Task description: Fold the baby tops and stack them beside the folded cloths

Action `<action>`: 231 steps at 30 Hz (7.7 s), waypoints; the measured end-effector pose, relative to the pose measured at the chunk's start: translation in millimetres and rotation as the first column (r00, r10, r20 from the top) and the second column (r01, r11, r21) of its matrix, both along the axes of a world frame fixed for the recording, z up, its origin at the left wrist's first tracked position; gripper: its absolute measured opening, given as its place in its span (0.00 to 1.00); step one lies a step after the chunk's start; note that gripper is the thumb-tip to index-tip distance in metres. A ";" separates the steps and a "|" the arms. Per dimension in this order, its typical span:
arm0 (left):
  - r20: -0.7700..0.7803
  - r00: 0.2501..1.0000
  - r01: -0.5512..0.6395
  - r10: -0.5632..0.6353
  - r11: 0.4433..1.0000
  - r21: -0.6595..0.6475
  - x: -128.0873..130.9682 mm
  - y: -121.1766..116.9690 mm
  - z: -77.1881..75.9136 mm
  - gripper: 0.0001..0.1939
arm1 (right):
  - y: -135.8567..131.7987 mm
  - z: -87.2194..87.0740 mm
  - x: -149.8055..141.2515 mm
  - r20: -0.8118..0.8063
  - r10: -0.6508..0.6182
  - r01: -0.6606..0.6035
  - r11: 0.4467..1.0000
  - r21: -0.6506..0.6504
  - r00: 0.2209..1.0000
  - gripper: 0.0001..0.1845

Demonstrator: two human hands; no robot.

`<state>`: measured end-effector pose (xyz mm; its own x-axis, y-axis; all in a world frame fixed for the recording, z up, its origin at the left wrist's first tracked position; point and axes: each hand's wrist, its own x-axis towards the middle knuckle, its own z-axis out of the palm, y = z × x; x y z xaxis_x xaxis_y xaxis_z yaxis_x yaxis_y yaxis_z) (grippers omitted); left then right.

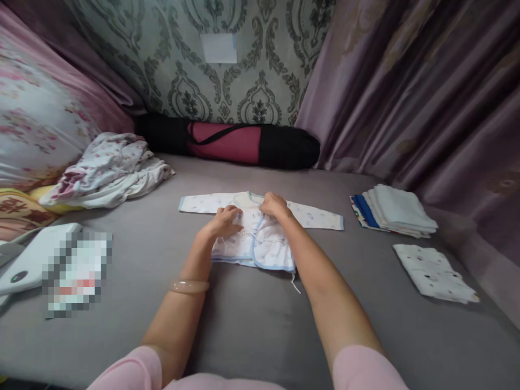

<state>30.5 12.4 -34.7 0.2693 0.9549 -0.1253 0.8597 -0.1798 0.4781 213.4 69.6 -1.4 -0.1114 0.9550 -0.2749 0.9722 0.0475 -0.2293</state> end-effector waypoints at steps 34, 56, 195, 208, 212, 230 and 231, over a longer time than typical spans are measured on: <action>0.334 0.942 -0.073 0.007 0.980 0.185 61.6 11.7 -33.1 0.13 | -9.6 -9.0 50.6 -0.193 0.311 -0.282 0.946 0.163 0.931 0.08; 0.250 0.962 -0.129 0.110 0.990 0.061 55.1 2.3 -14.1 0.13 | -12.9 -25.5 49.2 -0.209 0.234 -0.172 0.945 0.278 0.950 0.10; -0.221 0.781 0.624 -0.584 0.746 0.233 119.6 62.9 -44.3 0.35 | -184.8 -44.5 28.9 -0.089 0.474 -0.441 0.862 0.249 0.876 0.39; -0.147 0.823 0.561 -0.548 0.747 0.356 118.4 44.4 -35.4 0.30 | -256.2 -12.4 13.0 -0.224 0.493 -0.488 0.869 0.083 0.840 0.39; 0.031 0.894 0.384 -0.446 0.802 0.458 79.0 42.2 -16.4 0.23 | -255.7 15.5 30.5 -0.277 0.541 -0.556 0.831 0.030 0.794 0.27; 0.227 0.972 -0.078 0.063 0.995 0.056 -53.6 -109.5 -8.7 0.20 | -107.5 -9.9 -33.6 0.036 0.268 -0.270 0.945 0.187 0.963 0.16; 0.227 0.972 -0.073 0.059 0.996 0.058 -54.0 -109.5 -8.5 0.21 | -103.4 -10.1 -32.1 0.031 0.245 -0.246 0.952 0.180 0.969 0.16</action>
